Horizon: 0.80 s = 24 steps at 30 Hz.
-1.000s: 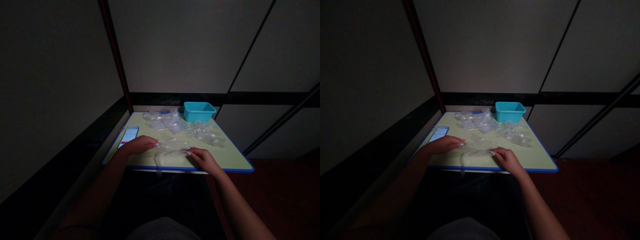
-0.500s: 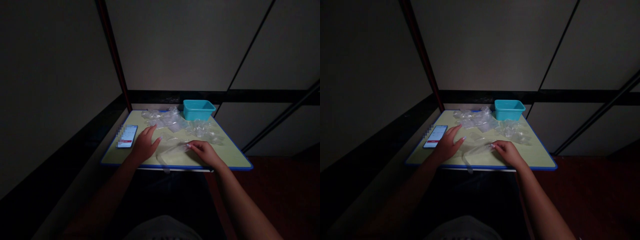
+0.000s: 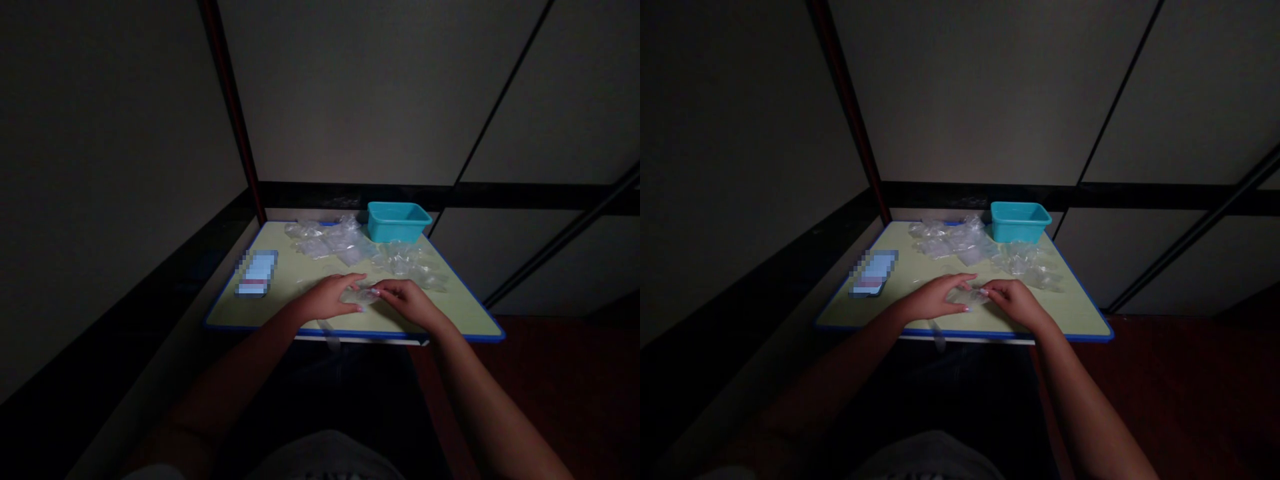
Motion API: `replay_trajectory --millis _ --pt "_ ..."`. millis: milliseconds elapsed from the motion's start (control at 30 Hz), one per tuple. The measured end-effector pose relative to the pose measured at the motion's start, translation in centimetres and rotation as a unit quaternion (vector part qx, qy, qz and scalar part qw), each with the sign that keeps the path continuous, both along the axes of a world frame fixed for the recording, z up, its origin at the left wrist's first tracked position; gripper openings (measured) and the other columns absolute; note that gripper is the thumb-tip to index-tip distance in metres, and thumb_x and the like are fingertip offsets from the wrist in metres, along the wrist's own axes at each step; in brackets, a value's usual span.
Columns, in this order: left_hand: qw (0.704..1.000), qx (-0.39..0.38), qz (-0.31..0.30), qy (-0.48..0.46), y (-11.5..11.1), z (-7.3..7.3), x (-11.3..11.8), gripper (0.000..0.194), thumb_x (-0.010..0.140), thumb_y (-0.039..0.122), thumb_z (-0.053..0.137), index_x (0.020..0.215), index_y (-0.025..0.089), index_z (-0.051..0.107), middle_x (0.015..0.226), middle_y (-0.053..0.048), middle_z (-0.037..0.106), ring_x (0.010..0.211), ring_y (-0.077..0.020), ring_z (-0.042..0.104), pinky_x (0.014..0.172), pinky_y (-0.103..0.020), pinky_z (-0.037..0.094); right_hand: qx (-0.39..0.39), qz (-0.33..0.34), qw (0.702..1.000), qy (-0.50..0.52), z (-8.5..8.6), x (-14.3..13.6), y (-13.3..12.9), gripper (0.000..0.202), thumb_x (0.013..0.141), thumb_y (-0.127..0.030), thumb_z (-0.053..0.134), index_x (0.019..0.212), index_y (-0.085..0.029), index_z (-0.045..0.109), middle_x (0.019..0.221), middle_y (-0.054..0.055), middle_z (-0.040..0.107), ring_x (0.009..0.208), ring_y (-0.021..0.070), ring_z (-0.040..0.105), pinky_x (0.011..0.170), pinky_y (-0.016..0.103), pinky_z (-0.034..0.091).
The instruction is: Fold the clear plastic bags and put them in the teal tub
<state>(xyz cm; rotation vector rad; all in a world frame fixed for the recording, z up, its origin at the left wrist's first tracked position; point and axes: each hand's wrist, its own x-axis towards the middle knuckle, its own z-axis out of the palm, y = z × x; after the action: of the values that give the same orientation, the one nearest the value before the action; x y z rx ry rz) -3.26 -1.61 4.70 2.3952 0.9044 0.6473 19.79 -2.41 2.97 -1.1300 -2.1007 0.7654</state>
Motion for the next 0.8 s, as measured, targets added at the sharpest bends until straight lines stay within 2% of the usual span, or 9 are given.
replay_trajectory --millis 67,133,267,367,533,700,800 --pt "0.999 -0.033 -0.029 0.009 0.6 0.2 0.4 0.060 0.073 0.026 0.072 0.130 0.018 0.051 0.101 -0.006 0.066 0.092 -0.0205 0.062 0.083 -0.028 0.044 -0.005 -0.002 1.000 0.005 -0.1 0.1 0.0 0.029 0.088 -0.040 0.051 0.090 -0.018 0.071 0.090 0.007 0.073 0.082 0.0230 0.066 0.075 0.033 0.049" --pt "0.998 -0.049 -0.030 0.034 0.9 0.3 0.5 0.054 0.072 0.024 0.071 0.124 0.018 0.056 0.090 -0.002 0.066 0.080 -0.0173 0.061 0.073 -0.024 0.043 -0.010 -0.006 1.000 0.007 -0.2 0.2 0.1 0.030 0.087 -0.040 0.051 0.089 -0.019 0.071 0.090 0.007 0.073 0.082 0.0231 0.066 0.075 0.033 0.049" --pt "0.991 -0.040 0.023 0.126 0.9 0.8 -0.4 0.042 0.071 0.016 0.065 0.113 0.019 0.063 0.077 0.002 0.064 0.070 -0.0158 0.058 0.063 -0.022 0.039 -0.016 -0.012 1.000 0.006 -0.3 0.5 0.1 0.031 0.087 -0.042 0.052 0.088 -0.019 0.071 0.088 0.006 0.073 0.081 0.0227 0.065 0.075 0.032 0.049" --pt "0.981 -0.016 0.041 0.189 0.6 1.5 -1.5 0.040 0.070 0.013 0.061 0.110 0.018 0.064 0.079 0.000 0.066 0.073 -0.0169 0.059 0.063 -0.023 0.038 -0.020 -0.012 1.000 0.007 -0.4 0.6 0.0 0.032 0.087 -0.044 0.051 0.086 -0.019 0.071 0.087 0.006 0.073 0.081 0.0223 0.065 0.074 0.032 0.049" --pt "0.958 0.014 0.060 0.279 0.3 2.5 -3.1 0.036 0.071 0.018 0.062 0.106 0.018 0.064 0.086 -0.002 0.068 0.080 -0.0193 0.061 0.069 -0.026 0.041 -0.021 -0.012 1.000 0.005 -0.5 0.5 0.0 0.033 0.086 -0.046 0.052 0.084 -0.019 0.071 0.085 0.006 0.073 0.079 0.0220 0.065 0.072 0.032 0.049" --pt "0.928 0.045 0.112 0.353 -0.2 2.1 -3.8 0.023 0.071 0.018 0.059 0.092 0.019 0.067 0.098 -0.006 0.068 0.098 -0.0239 0.059 0.082 -0.033 0.040 -0.023 -0.005 1.000 0.006 -0.5 0.5 0.0 0.034 0.086 -0.047 0.051 0.085 -0.019 0.070 0.087 0.006 0.073 0.081 0.0223 0.065 0.073 0.032 0.049" --pt "0.918 0.058 0.133 0.368 -0.5 1.8 -4.0 0.018 0.071 0.018 0.057 0.086 0.018 0.067 0.098 -0.008 0.066 0.099 -0.0258 0.058 0.083 -0.037 0.039 -0.026 -0.009 1.000 0.009 -0.6 0.6 0.0 0.035 0.086 -0.048 0.051 0.085 -0.019 0.070 0.087 0.006 0.073 0.080 0.0225 0.065 0.073 0.032 0.049"
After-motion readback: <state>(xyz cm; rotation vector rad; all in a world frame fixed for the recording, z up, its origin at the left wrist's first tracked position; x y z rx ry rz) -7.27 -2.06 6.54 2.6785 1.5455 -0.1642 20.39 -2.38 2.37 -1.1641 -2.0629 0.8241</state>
